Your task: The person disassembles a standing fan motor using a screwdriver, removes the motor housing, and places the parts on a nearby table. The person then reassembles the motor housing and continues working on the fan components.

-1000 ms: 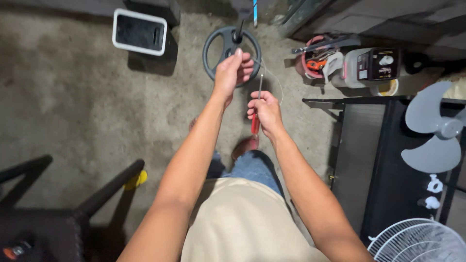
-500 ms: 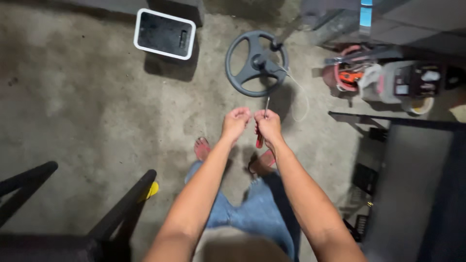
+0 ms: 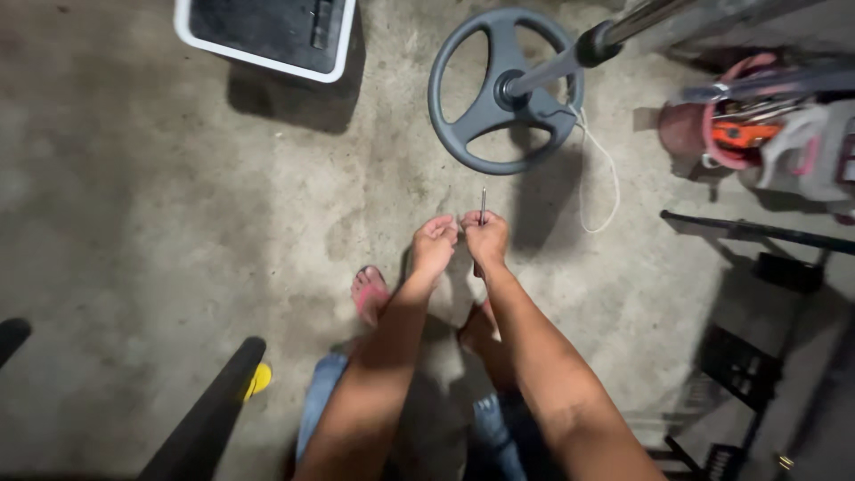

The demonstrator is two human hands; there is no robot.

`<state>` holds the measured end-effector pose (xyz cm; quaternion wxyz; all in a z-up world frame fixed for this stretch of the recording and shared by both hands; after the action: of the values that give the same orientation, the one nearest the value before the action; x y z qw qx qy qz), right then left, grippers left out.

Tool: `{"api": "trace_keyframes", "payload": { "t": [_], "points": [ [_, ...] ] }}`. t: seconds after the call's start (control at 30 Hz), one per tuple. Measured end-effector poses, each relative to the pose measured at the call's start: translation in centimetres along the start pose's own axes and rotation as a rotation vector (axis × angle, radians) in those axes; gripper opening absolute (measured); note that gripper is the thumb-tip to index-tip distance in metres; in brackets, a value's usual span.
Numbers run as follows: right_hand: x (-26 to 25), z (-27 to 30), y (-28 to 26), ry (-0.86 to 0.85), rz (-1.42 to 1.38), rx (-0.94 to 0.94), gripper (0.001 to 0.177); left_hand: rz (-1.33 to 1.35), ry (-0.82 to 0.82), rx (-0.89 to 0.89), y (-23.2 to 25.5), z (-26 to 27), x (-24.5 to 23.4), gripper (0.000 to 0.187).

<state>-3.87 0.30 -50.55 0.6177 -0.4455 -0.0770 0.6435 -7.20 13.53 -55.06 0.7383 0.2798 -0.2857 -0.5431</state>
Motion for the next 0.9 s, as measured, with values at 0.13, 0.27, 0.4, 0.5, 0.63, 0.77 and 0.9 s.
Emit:
{"api": "trace_keyframes", "payload": {
  "t": [0.13,0.27,0.4,0.5,0.63,0.77,0.9],
  "points": [
    [3.7,-4.0,4.9,0.056,0.011,0.086,0.012,0.075,0.003,0.011,-7.1,-5.3,-1.0,0.039],
    [6.9,-8.3,8.7,0.103,0.045,0.131,0.011,0.098,0.049,0.055,-12.0,-9.6,-2.1,0.038],
    [10.3,-13.8,12.6,0.124,0.113,0.168,0.016,0.080,0.100,0.133,-13.8,-12.5,-3.0,0.032],
    [12.8,-16.8,14.1,0.108,0.080,0.154,0.021,0.007,0.052,0.073,-13.4,-13.3,-3.9,0.021],
    [14.6,-18.6,14.1,0.127,0.096,0.122,0.024,-0.131,0.087,0.090,-12.9,-14.4,-4.6,0.015],
    [15.0,-19.1,13.1,0.124,0.278,0.095,0.021,-0.141,0.032,0.247,-13.2,-15.6,-5.0,0.019],
    [14.6,-18.7,11.6,0.145,0.415,0.059,0.018,-0.099,0.041,0.197,-12.6,-15.9,-4.4,0.022]
  ]
}}
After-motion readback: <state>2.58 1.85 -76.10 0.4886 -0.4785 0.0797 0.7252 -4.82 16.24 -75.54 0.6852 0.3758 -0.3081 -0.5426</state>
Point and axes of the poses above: each hand's wrist, its own z-axis away from the middle knuckle, its own x-axis out of the palm, y = z × x, the point moved 5 cm from there along -z, towards the middle knuckle, and after that the axes turned 8 degrees about x, right-handed, at the moved point
